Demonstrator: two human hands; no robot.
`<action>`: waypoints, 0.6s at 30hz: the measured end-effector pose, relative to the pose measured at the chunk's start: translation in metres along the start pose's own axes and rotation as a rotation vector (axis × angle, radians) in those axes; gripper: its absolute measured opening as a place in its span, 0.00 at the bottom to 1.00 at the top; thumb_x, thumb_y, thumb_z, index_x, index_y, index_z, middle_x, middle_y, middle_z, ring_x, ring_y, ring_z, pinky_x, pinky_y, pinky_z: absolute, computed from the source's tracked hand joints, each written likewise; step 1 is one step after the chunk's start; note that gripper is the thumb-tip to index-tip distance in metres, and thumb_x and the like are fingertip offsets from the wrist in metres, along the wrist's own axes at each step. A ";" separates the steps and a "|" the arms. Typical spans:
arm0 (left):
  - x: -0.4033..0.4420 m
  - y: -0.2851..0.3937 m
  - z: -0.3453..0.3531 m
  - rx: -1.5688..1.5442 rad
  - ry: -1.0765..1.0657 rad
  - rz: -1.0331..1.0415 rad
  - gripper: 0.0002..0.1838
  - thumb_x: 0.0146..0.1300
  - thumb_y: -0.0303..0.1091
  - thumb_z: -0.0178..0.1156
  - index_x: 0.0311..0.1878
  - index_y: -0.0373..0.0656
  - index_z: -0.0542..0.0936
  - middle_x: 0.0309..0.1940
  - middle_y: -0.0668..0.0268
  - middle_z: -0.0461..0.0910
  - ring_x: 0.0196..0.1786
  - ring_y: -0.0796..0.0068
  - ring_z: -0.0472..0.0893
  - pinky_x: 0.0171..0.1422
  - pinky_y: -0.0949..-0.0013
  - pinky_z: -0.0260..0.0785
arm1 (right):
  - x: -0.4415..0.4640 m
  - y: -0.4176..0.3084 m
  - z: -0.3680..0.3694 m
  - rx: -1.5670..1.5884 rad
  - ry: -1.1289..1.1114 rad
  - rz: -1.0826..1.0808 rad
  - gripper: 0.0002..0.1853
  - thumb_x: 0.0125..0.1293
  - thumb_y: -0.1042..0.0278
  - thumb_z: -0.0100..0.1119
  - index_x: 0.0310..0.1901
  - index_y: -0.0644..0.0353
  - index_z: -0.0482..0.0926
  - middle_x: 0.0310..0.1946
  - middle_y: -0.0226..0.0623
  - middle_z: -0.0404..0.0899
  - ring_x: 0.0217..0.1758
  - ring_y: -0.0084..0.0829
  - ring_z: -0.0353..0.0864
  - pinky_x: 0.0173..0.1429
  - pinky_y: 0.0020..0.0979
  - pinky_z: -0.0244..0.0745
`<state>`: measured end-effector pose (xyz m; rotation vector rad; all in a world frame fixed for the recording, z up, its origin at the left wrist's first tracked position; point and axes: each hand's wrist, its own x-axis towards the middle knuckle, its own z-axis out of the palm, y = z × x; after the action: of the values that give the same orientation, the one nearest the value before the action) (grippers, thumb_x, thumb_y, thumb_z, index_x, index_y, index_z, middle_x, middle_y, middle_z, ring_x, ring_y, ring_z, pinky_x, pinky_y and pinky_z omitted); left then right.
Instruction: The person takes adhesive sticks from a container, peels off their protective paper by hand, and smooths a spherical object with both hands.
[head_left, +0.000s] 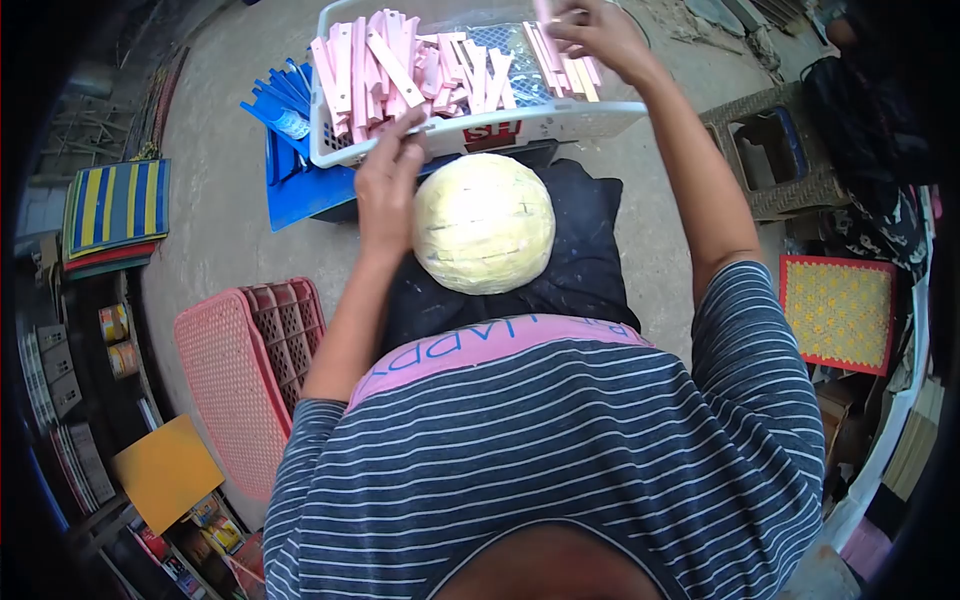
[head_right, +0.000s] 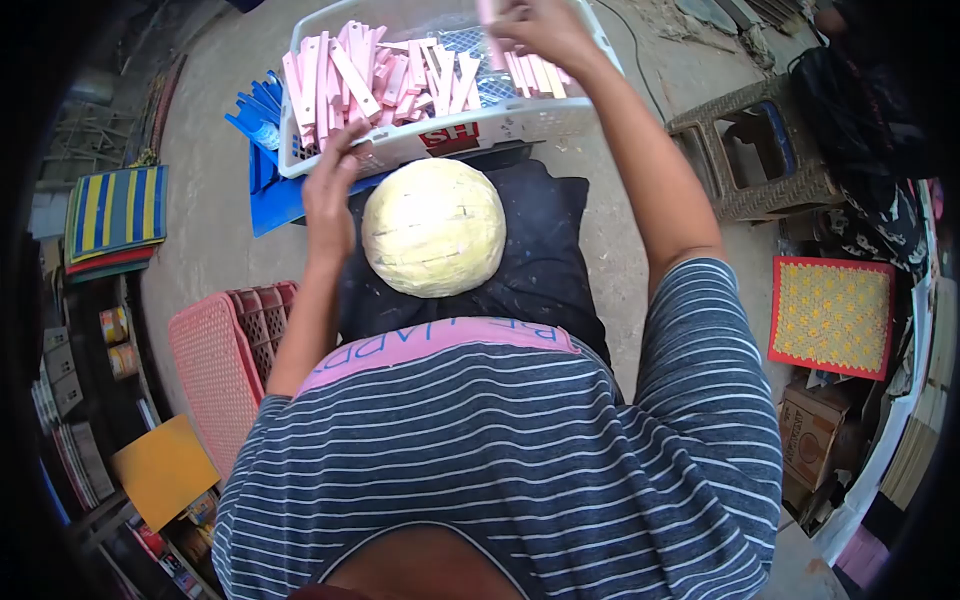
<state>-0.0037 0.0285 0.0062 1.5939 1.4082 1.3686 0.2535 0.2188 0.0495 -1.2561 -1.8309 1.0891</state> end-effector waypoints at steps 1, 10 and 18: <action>0.006 0.001 0.000 -0.081 0.015 -0.029 0.26 0.66 0.38 0.47 0.64 0.35 0.69 0.51 0.56 0.80 0.53 0.67 0.77 0.59 0.68 0.67 | -0.010 -0.019 0.015 0.130 -0.031 -0.032 0.15 0.56 0.74 0.63 0.44 0.72 0.74 0.27 0.38 0.80 0.28 0.25 0.80 0.29 0.23 0.77; 0.005 0.025 0.030 -0.666 0.162 -0.246 0.23 0.72 0.39 0.39 0.61 0.31 0.67 0.57 0.52 0.73 0.61 0.63 0.74 0.65 0.61 0.64 | -0.091 -0.061 0.114 -0.031 -0.130 -0.506 0.16 0.53 0.62 0.66 0.37 0.68 0.80 0.28 0.44 0.83 0.32 0.32 0.85 0.39 0.30 0.78; -0.002 -0.002 0.020 -0.970 0.289 -0.250 0.18 0.69 0.44 0.42 0.43 0.37 0.73 0.31 0.62 0.76 0.33 0.73 0.75 0.37 0.71 0.68 | -0.128 -0.046 0.124 0.253 -0.056 -0.478 0.11 0.61 0.68 0.62 0.42 0.63 0.82 0.34 0.37 0.85 0.39 0.25 0.84 0.46 0.29 0.77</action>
<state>0.0149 0.0307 -0.0022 0.5899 0.7988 1.7688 0.1706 0.0555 0.0290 -0.6039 -1.8352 1.0462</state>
